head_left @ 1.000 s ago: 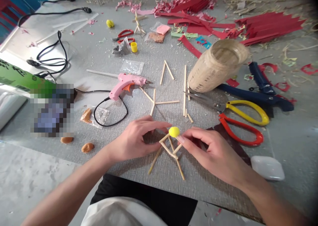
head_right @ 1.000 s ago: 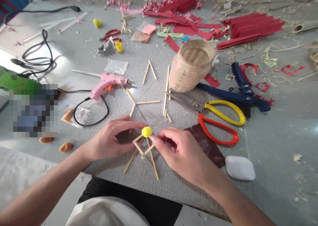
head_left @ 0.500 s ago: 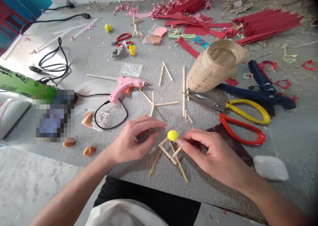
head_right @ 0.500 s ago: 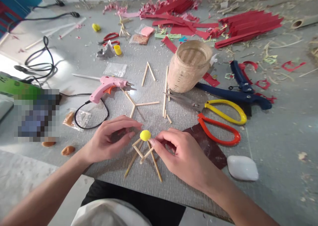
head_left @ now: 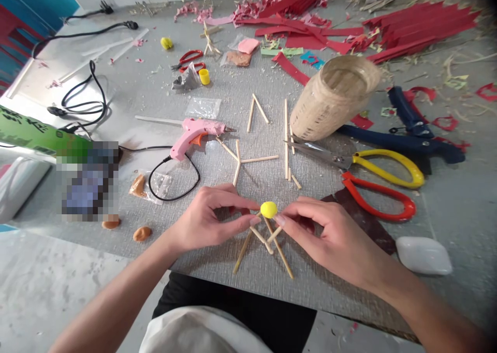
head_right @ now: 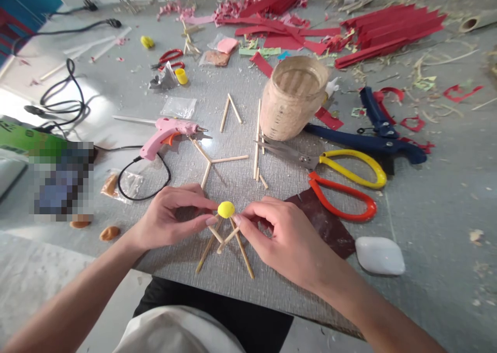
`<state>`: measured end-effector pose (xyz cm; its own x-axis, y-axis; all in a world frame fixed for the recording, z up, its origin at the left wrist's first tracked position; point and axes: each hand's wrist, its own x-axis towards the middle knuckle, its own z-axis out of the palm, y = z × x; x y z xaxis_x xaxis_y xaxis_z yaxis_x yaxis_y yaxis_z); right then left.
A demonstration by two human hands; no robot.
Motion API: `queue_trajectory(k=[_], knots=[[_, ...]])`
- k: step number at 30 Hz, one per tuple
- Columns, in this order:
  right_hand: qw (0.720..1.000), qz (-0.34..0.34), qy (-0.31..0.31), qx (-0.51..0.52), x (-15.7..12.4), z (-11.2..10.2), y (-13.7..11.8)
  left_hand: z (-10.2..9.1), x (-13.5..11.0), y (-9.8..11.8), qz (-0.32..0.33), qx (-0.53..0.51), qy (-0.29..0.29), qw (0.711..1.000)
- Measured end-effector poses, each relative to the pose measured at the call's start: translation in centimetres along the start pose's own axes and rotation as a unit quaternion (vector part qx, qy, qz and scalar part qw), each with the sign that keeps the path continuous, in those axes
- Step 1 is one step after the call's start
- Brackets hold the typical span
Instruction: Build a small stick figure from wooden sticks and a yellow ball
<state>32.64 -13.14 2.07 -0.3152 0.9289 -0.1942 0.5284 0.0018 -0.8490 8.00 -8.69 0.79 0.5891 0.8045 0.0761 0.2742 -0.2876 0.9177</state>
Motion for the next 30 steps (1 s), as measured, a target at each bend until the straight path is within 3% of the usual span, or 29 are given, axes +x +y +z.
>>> queue_trajectory(k=[11, 20, 30], knots=[[1.0, -0.008, 0.005, -0.004, -0.1, 0.1, 0.0, 0.0, -0.1, 0.1, -0.025, -0.014, -0.007, 1.0], [0.999, -0.019, -0.017, -0.031, -0.2, -1.2, 0.1, 0.0, -0.1, 0.1, -0.024, -0.004, -0.009, 1.0], [0.995, -0.043, -0.01, -0.093, -0.4, 0.2, 1.4, 0.1, 0.0, -0.2, -0.02, -0.002, -0.002, 1.0]])
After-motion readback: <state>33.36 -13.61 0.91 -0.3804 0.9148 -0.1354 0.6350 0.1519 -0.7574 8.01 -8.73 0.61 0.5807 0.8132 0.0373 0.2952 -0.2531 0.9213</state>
